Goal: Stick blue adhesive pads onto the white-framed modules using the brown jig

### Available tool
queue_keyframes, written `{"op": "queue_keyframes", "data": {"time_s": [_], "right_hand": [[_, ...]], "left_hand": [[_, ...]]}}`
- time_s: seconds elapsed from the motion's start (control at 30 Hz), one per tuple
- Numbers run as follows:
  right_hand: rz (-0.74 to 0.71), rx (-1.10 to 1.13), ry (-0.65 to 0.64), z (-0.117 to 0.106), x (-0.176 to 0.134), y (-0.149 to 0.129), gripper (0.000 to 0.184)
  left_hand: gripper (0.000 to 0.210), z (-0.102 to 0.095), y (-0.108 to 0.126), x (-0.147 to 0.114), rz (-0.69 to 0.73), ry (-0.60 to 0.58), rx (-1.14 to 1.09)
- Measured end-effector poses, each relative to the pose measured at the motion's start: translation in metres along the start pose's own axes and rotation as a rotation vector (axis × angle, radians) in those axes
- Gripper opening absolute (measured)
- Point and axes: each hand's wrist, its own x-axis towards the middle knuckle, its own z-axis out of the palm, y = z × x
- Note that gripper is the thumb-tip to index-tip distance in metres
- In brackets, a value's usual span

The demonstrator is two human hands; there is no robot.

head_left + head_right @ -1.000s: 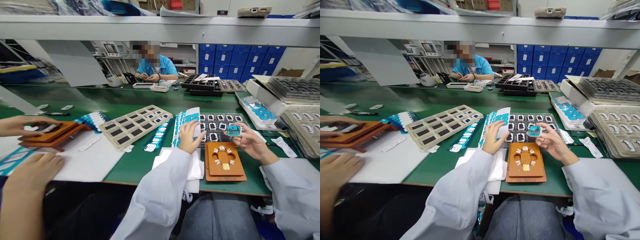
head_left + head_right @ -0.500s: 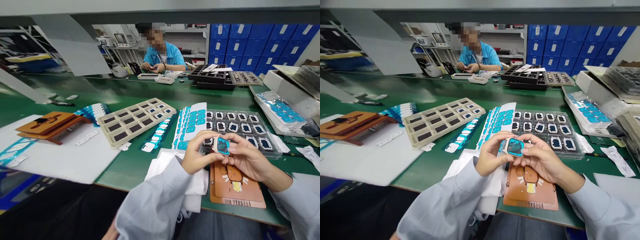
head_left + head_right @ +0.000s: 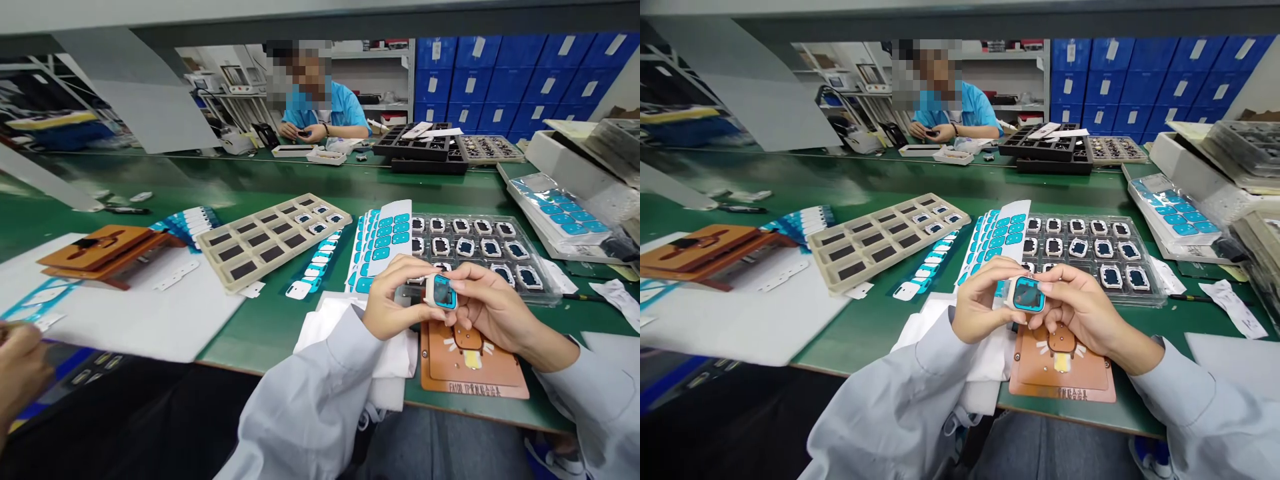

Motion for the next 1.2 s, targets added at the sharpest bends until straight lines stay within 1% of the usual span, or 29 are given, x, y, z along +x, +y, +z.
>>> {"op": "queue_keyframes", "data": {"time_s": [0.17,0.37,0.43,0.5,0.53,0.6,0.7,0.77,0.87,0.93,1.0,1.1,1.2], "right_hand": [[-0.030,-0.011,0.009,0.001,-0.001,0.001,0.025],[-0.060,-0.046,0.031,0.005,0.000,0.000,0.033],[-0.076,-0.056,0.044,0.008,-0.003,0.006,0.038],[-0.077,-0.066,0.064,0.006,-0.005,0.015,0.043],[-0.083,-0.059,0.081,0.003,-0.004,0.020,0.046],[-0.049,-0.087,0.104,-0.005,0.001,0.023,0.046],[-0.013,-0.157,0.084,-0.005,0.004,0.014,0.050],[0.005,-0.200,0.039,0.000,0.003,0.005,0.053],[0.056,-0.216,0.014,0.005,0.004,-0.005,0.052],[0.070,-0.214,-0.014,0.005,0.005,-0.007,0.050],[0.059,-0.205,-0.072,0.002,0.005,-0.007,0.050],[0.030,-0.148,-0.142,-0.003,0.004,-0.007,0.049],[0.033,-0.112,-0.138,-0.005,0.003,-0.007,0.045]], "left_hand": [[0.049,0.000,0.001,0.001,0.026,-0.006,0.038],[0.049,-0.003,0.002,0.004,0.071,-0.030,0.059],[0.050,-0.002,0.006,0.001,0.097,-0.041,0.092],[0.049,0.001,0.005,-0.004,0.094,-0.039,0.109],[0.047,0.004,0.002,-0.006,0.077,-0.017,0.102],[0.051,0.008,-0.006,-0.008,0.082,0.004,0.085],[0.056,0.007,-0.011,-0.007,0.126,-0.014,0.105],[0.058,0.003,-0.009,-0.006,0.106,-0.040,0.136],[0.057,-0.002,-0.007,-0.004,0.074,-0.085,0.151],[0.055,-0.003,-0.008,-0.001,0.080,-0.128,0.133],[0.053,-0.004,-0.009,0.000,0.080,-0.153,0.114],[0.054,-0.004,-0.011,0.000,0.004,-0.149,0.104],[0.058,-0.004,-0.012,-0.001,-0.075,-0.113,0.117]]}}
